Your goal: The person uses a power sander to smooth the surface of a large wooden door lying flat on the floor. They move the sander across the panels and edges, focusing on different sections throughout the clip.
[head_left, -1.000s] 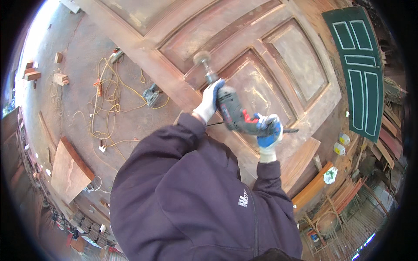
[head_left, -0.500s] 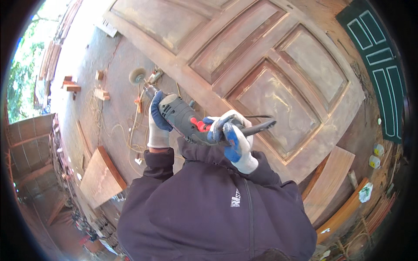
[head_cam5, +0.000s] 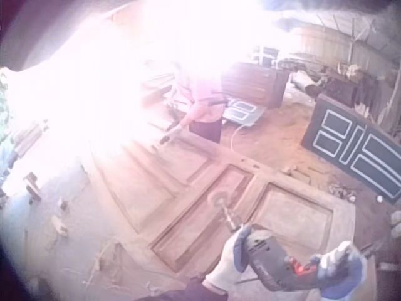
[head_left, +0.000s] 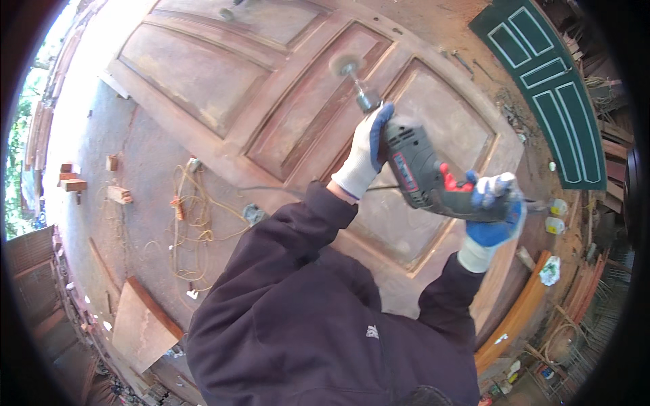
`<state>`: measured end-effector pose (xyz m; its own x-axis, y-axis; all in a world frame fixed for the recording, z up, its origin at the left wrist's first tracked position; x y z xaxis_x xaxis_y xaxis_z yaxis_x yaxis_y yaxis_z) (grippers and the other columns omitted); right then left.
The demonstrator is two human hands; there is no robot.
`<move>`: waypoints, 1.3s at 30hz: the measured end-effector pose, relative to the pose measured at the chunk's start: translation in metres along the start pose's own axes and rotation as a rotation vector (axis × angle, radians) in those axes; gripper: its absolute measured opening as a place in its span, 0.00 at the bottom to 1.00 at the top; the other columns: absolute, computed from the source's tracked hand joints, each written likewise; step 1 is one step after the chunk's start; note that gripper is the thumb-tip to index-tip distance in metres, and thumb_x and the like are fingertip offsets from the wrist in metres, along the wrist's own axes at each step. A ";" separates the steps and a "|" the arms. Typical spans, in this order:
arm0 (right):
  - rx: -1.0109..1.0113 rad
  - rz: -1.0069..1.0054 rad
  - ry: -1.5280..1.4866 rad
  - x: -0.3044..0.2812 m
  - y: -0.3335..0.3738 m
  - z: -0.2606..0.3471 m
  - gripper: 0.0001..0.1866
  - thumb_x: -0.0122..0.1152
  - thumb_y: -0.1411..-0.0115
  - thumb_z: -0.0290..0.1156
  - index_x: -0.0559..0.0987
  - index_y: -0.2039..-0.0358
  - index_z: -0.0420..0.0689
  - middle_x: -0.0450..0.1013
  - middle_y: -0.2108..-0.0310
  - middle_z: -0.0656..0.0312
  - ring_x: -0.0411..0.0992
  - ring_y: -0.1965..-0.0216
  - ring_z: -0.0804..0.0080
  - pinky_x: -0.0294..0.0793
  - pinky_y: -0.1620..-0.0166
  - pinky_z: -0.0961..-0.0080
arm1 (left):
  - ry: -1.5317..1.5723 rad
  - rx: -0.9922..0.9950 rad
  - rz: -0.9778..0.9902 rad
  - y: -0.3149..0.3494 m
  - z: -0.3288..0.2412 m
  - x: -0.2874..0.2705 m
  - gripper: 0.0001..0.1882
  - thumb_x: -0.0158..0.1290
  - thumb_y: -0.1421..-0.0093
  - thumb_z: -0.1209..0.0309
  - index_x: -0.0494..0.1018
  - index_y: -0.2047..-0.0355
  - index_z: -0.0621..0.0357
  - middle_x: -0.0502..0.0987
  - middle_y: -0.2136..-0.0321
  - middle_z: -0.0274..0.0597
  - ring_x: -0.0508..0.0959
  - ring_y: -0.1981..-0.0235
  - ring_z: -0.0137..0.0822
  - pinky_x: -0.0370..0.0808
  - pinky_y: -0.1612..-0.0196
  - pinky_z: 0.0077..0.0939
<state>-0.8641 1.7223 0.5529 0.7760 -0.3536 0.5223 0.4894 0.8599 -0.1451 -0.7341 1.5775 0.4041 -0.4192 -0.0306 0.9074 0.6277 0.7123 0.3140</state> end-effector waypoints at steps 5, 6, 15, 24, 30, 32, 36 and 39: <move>0.170 -0.053 -0.092 -0.092 -0.020 -0.106 0.15 0.45 0.37 0.44 0.70 0.70 0.46 0.61 0.83 0.66 0.61 0.80 0.71 0.64 0.50 0.60 | -0.107 -0.071 -0.372 -0.065 0.054 -0.119 0.08 0.56 0.43 0.63 0.73 0.67 0.52 0.74 0.76 0.32 0.75 0.75 0.28 0.72 0.70 0.26; 0.209 -0.048 -0.050 -0.107 -0.026 -0.127 0.14 0.45 0.37 0.44 0.70 0.71 0.46 0.61 0.83 0.66 0.61 0.79 0.71 0.64 0.50 0.60 | -0.138 -0.086 -0.455 -0.075 0.059 -0.143 0.08 0.56 0.43 0.63 0.73 0.68 0.52 0.74 0.76 0.31 0.74 0.76 0.28 0.72 0.71 0.26; 0.250 -0.050 0.054 -0.176 -0.130 -0.165 0.16 0.43 0.36 0.44 0.68 0.74 0.47 0.58 0.84 0.66 0.60 0.80 0.70 0.62 0.49 0.58 | -0.211 0.032 -0.509 -0.196 0.075 -0.160 0.11 0.58 0.45 0.61 0.75 0.67 0.54 0.75 0.75 0.33 0.73 0.74 0.28 0.71 0.68 0.26; 0.200 -0.068 0.184 -0.168 -0.162 -0.149 0.18 0.45 0.36 0.45 0.67 0.75 0.45 0.61 0.82 0.64 0.63 0.78 0.69 0.62 0.47 0.57 | -0.163 0.005 -0.374 -0.248 0.078 -0.130 0.14 0.58 0.46 0.62 0.75 0.64 0.57 0.75 0.75 0.36 0.74 0.75 0.31 0.71 0.69 0.29; 0.425 0.034 0.080 -0.158 -0.116 -0.151 0.15 0.44 0.37 0.42 0.66 0.75 0.46 0.59 0.84 0.65 0.60 0.80 0.70 0.60 0.47 0.63 | -0.013 0.055 -0.603 -0.138 0.097 -0.169 0.17 0.60 0.46 0.64 0.74 0.60 0.60 0.76 0.69 0.33 0.75 0.69 0.27 0.72 0.64 0.23; 0.400 0.016 0.099 -0.167 -0.118 -0.150 0.16 0.45 0.37 0.43 0.66 0.76 0.45 0.60 0.84 0.65 0.61 0.80 0.70 0.62 0.48 0.60 | -0.048 0.077 -0.601 -0.146 0.097 -0.167 0.15 0.58 0.45 0.64 0.74 0.60 0.59 0.75 0.69 0.36 0.75 0.69 0.29 0.73 0.63 0.25; 0.257 -0.023 0.065 -0.184 -0.147 -0.152 0.17 0.46 0.37 0.46 0.68 0.74 0.45 0.59 0.83 0.65 0.60 0.78 0.70 0.61 0.48 0.59 | -0.195 0.059 -0.396 -0.213 0.078 -0.134 0.16 0.57 0.46 0.60 0.75 0.65 0.59 0.74 0.73 0.36 0.73 0.73 0.31 0.71 0.66 0.28; 0.170 -0.194 0.123 -0.184 -0.152 -0.157 0.18 0.45 0.37 0.46 0.68 0.74 0.45 0.59 0.83 0.65 0.60 0.78 0.70 0.61 0.48 0.58 | -0.332 0.044 -0.360 -0.242 0.066 -0.120 0.16 0.59 0.47 0.60 0.76 0.65 0.59 0.75 0.74 0.35 0.72 0.73 0.29 0.70 0.65 0.26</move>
<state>-1.0191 1.5989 0.3470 0.7221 -0.5502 0.4194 0.5674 0.8178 0.0959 -0.8784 1.4550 0.2008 -0.7953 -0.0606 0.6032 0.3792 0.7265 0.5730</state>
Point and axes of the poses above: each hand's wrist, its own y-axis away from the middle knuckle, its own x-axis out of the palm, z = x × y, the point moved 7 cm from there along -y, towards the middle knuckle
